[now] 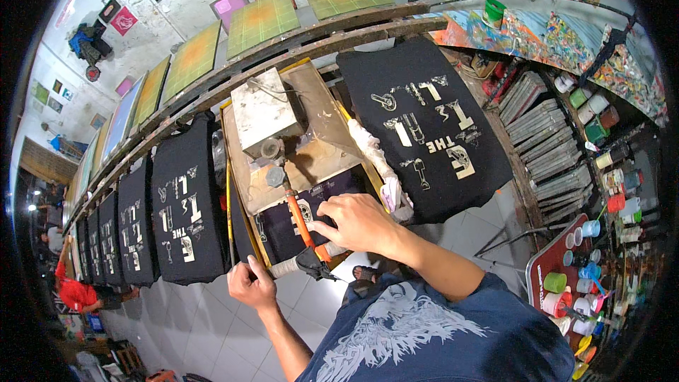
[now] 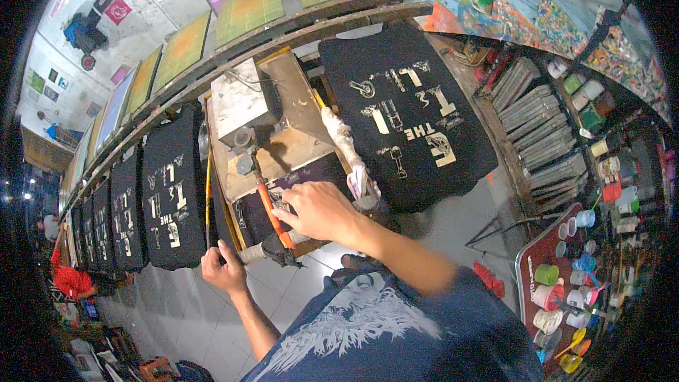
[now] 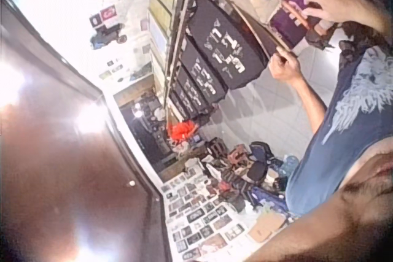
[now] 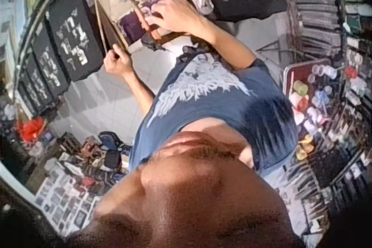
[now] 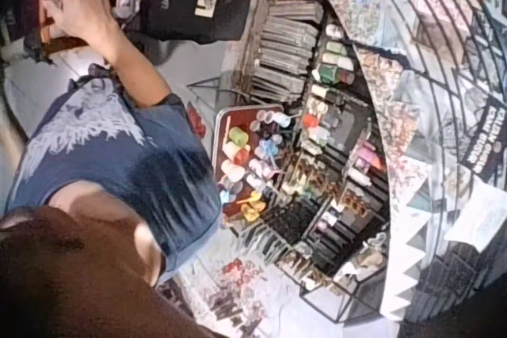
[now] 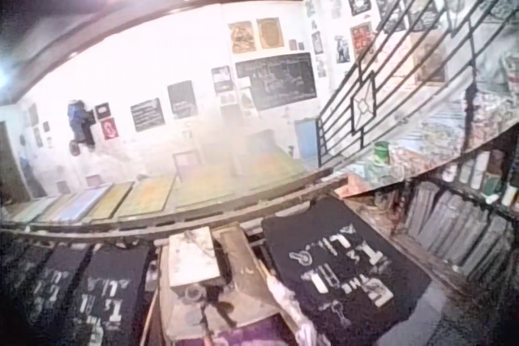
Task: The person performs screen printing by lowering a screen frame onto black shirts, applying ink, and using a heat press machine to cure the prints.
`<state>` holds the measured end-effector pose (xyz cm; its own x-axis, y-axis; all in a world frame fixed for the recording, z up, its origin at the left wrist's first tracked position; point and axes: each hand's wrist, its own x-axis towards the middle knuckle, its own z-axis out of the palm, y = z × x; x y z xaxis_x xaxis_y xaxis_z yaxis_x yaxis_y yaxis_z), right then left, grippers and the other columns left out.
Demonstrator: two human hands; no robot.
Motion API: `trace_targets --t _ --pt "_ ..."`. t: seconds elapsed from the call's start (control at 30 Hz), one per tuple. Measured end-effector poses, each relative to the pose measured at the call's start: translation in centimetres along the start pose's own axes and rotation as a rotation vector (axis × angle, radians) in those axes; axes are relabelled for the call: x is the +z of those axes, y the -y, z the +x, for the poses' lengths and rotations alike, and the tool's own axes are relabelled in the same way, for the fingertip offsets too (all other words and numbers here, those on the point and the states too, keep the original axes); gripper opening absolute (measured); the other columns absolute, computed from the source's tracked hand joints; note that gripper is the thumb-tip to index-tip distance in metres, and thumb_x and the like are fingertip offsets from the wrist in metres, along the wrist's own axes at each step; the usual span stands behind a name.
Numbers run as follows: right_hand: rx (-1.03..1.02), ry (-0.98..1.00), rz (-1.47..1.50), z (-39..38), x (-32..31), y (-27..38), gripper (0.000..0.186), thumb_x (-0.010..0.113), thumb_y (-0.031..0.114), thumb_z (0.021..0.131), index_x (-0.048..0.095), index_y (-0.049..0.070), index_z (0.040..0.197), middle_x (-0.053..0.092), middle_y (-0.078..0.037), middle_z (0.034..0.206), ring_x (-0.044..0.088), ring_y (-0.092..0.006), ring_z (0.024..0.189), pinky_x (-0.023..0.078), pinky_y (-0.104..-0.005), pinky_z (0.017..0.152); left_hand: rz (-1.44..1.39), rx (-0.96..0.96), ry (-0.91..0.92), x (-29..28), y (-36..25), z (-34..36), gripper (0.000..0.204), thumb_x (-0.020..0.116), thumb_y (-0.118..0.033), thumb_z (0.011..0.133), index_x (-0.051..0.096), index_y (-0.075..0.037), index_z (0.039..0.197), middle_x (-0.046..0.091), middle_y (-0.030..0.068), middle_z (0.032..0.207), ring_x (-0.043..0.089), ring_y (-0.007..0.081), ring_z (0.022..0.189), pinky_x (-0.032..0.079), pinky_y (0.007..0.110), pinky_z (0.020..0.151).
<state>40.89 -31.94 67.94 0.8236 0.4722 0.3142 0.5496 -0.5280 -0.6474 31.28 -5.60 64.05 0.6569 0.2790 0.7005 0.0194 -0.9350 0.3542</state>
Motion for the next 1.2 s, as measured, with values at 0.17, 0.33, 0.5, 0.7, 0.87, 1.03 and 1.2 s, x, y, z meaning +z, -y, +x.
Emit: trace_targets --t 0.17,0.33,0.5,0.7,0.87,1.03,1.2 --pt "0.044 -0.018 0.011 0.0 -0.1 0.4 0.039 0.064 0.04 0.1 0.07 0.002 0.091 0.072 -0.019 0.084 0.073 -0.0386 0.083 0.058 -0.0495 0.076 -0.047 0.094 -0.057 0.1 0.7 -0.4 0.042 0.065 -0.012 0.095 0.04 -0.005 0.062 0.035 0.0114 0.059 0.038 0.0314 0.056 0.029 0.044 0.057" --pt "0.021 -0.146 -0.071 -0.4 0.3 0.4 0.038 0.064 0.038 0.101 0.07 0.002 0.089 0.072 -0.017 0.083 0.072 -0.0377 0.082 0.057 -0.0481 0.077 -0.054 0.121 -0.058 0.4 0.8 -0.5 0.043 0.065 -0.011 0.096 0.039 -0.005 0.061 0.034 0.0108 0.058 0.036 0.0304 0.055 0.027 0.044 0.056" --pt "0.027 -0.17 -0.034 -0.8 0.5 0.5 0.036 0.064 0.037 0.1 0.071 0.003 0.09 0.072 -0.017 0.084 0.073 -0.0375 0.082 0.057 -0.0483 0.076 -0.064 0.13 -0.053 0.2 1.3 -1.0 0.043 0.065 -0.012 0.097 0.041 -0.005 0.062 0.034 0.0095 0.058 0.035 0.0296 0.055 0.026 0.043 0.056" --pt "-0.332 -0.512 -0.129 -3.1 -0.7 -0.7 0.023 0.078 0.026 0.088 0.072 0.007 0.099 0.067 -0.005 0.098 0.066 -0.0248 0.093 0.052 -0.0382 0.082 -0.058 0.111 -0.067 0.3 1.1 -0.7 0.04 0.066 -0.011 0.097 0.046 -0.004 0.063 0.042 0.0107 0.059 0.043 0.0313 0.057 0.032 0.045 0.056" --pt "0.21 -0.875 -0.286 -12.8 -3.7 -9.8 0.044 0.069 0.032 0.097 0.063 0.003 0.13 0.062 -0.019 0.123 0.057 -0.039 0.117 0.046 -0.0507 0.102 -0.055 0.105 -0.057 0.4 1.3 -1.0 0.04 0.064 -0.012 0.099 0.048 -0.004 0.064 0.043 0.0113 0.06 0.044 0.0321 0.058 0.033 0.045 0.057" --pt "0.928 -0.376 -0.667 -20.5 -3.1 -18.7 0.081 0.06 0.053 0.102 0.036 -0.001 0.158 0.018 -0.036 0.165 0.007 -0.0528 0.156 0.017 -0.0663 0.123 -0.009 0.077 -0.048 0.3 1.5 -1.1 0.04 0.061 -0.014 0.101 0.049 -0.003 0.065 0.045 0.0121 0.061 0.047 0.0328 0.06 0.034 0.047 0.058" --pt "0.915 -0.266 -0.673 -20.4 -4.4 -20.2 0.086 0.054 0.059 0.102 0.032 0.002 0.162 0.011 -0.036 0.169 0.0 -0.0515 0.158 0.008 -0.0649 0.126 0.006 0.027 -0.028 0.2 1.2 -1.1 0.04 0.061 -0.015 0.102 0.05 -0.002 0.066 0.047 0.0125 0.062 0.046 0.0329 0.06 0.034 0.046 0.058"
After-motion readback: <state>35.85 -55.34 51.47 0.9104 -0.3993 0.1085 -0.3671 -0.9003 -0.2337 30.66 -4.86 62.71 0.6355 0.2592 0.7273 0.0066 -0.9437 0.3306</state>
